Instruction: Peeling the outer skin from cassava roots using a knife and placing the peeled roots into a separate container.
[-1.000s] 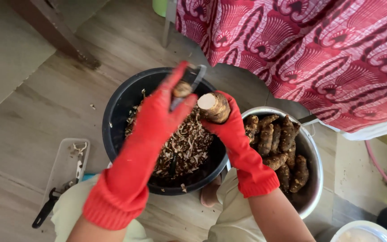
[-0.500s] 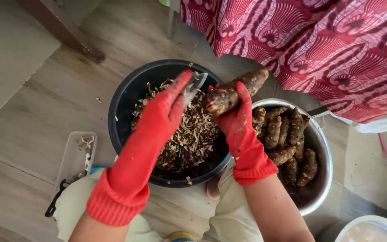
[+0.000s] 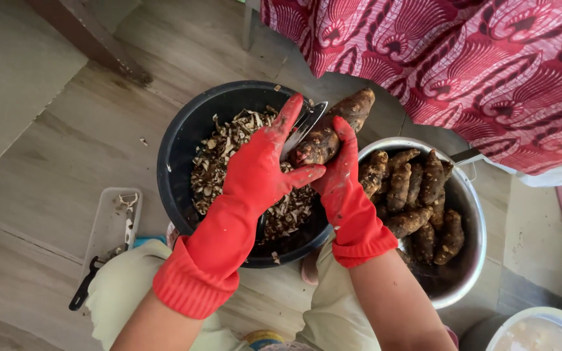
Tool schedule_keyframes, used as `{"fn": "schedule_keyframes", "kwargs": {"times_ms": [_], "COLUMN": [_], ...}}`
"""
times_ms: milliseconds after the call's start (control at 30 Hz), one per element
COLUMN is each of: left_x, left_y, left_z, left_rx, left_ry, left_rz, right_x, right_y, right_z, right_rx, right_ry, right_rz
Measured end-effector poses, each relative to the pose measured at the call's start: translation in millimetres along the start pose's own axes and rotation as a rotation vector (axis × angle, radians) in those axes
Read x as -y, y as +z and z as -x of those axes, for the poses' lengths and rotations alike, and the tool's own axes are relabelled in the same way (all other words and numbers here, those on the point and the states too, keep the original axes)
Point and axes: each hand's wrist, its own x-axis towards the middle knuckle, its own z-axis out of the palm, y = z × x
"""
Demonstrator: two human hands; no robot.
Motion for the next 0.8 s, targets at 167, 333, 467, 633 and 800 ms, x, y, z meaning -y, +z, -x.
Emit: {"fn": "schedule_keyframes", "kwargs": {"times_ms": [167,333,467,633,800], "left_x": [0.8,10.3,36.6,45.5,48.2], "left_y": [4.7,16.5,43.1,50.7,53.2], "left_z": [-1.6,-3.5,-7.1,-7.1,-6.4], "left_rx": [0.085,0.070,-0.049,-0.114,-0.144], "left_ry": [-0.061,-0.022,0.033,0.060,-0.002], "left_rz": [-0.094,0.056,0.224,0.265,0.317], "right_x": [2.8,-2.9,-5.8,-6.6,-16.9], "right_y": [-8.5,-9.4,-7.2,-6.4,-2.9], "right_z": [-5.8,0.5,0.9,-21.2,-5.1], "right_rx": [-0.054,-0.185,-0.278,-0.453,-0.364], "right_ry": [-0.051,-0.130,-0.196,-0.267,-0.255], "right_rz": [0.000,0.063,0.113,0.329,0.089]}}
